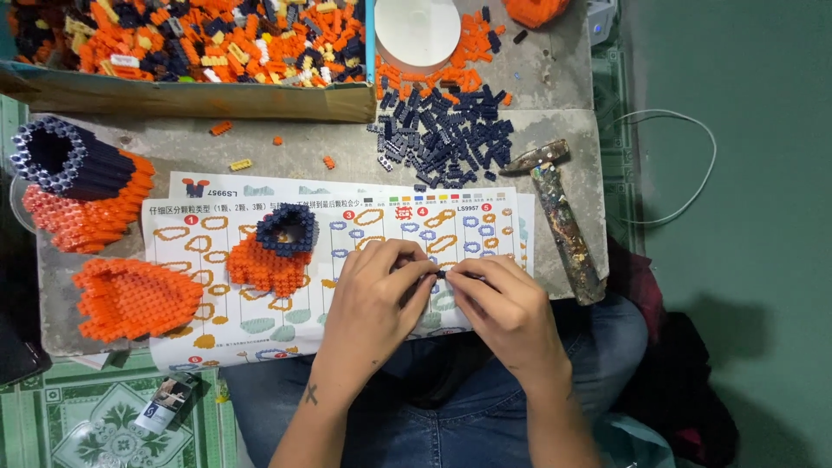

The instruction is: The person assembles a toy structure by hand, picking up small interlocking plastic blocks and attaching them to a model until the structure is complete.

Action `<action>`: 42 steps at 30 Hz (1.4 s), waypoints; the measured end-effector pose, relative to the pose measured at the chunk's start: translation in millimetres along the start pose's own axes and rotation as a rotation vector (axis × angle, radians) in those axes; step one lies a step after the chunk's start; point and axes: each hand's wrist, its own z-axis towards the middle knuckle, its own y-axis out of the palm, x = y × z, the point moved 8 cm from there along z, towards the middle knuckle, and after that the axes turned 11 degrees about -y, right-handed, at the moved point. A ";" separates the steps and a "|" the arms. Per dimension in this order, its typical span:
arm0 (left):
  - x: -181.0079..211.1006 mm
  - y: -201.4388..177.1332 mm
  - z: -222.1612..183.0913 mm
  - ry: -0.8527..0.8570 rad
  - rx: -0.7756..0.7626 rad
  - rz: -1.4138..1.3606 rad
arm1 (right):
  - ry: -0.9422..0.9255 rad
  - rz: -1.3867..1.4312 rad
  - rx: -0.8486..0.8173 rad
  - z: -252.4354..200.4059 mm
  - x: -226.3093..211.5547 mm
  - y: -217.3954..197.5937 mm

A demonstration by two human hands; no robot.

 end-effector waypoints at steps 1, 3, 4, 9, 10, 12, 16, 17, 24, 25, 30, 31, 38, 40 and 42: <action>1.4 -1.4 -0.1 0.002 0.002 -0.001 | -0.002 -0.002 0.000 2.5 -2.0 -2.2; 3.2 -3.1 0.1 -0.002 -0.005 0.000 | -0.021 -0.049 -0.059 7.5 -7.0 -2.0; 2.3 -2.8 -0.2 0.000 -0.004 -0.001 | -0.022 -0.051 -0.059 9.1 -7.6 -2.9; 0.1 -1.0 -1.3 -0.009 -0.020 -0.004 | -0.003 -0.088 -0.169 11.6 -7.3 1.2; -0.3 -0.8 -1.4 -0.008 -0.018 -0.004 | -0.005 -0.088 -0.168 12.8 -6.8 0.6; -1.2 0.5 -2.0 -0.010 -0.013 -0.002 | 0.019 -0.069 -0.217 13.2 -3.8 2.9; -0.4 -1.0 -1.8 -0.012 -0.017 0.001 | -0.003 -0.109 -0.261 16.9 -9.9 3.8; -1.1 -0.6 -2.0 -0.010 -0.017 -0.002 | -0.016 -0.159 -0.298 14.4 -9.9 6.7; -3.2 0.9 -3.2 -0.001 -0.006 -0.001 | -0.039 -0.241 -0.355 15.1 -8.6 12.7; -3.2 1.2 -3.7 0.000 -0.006 -0.002 | -0.039 -0.243 -0.355 11.7 -9.2 14.4; -2.2 -0.1 -2.3 0.004 0.005 0.000 | -0.076 -0.200 -0.106 -7.0 -13.6 8.6; -1.5 -1.3 -2.6 0.000 0.003 -0.002 | -0.075 -0.197 -0.110 -10.4 -14.0 10.2; -1.0 0.7 -2.7 0.002 0.000 0.004 | -0.137 -0.283 -0.028 -23.5 -21.0 17.8; -1.7 1.1 -5.0 -0.002 -0.001 0.010 | -0.138 -0.276 -0.030 -19.9 -26.6 12.1; 1.7 -3.4 -6.6 0.047 0.039 -0.057 | 0.074 -0.062 -0.121 -18.1 -17.8 11.7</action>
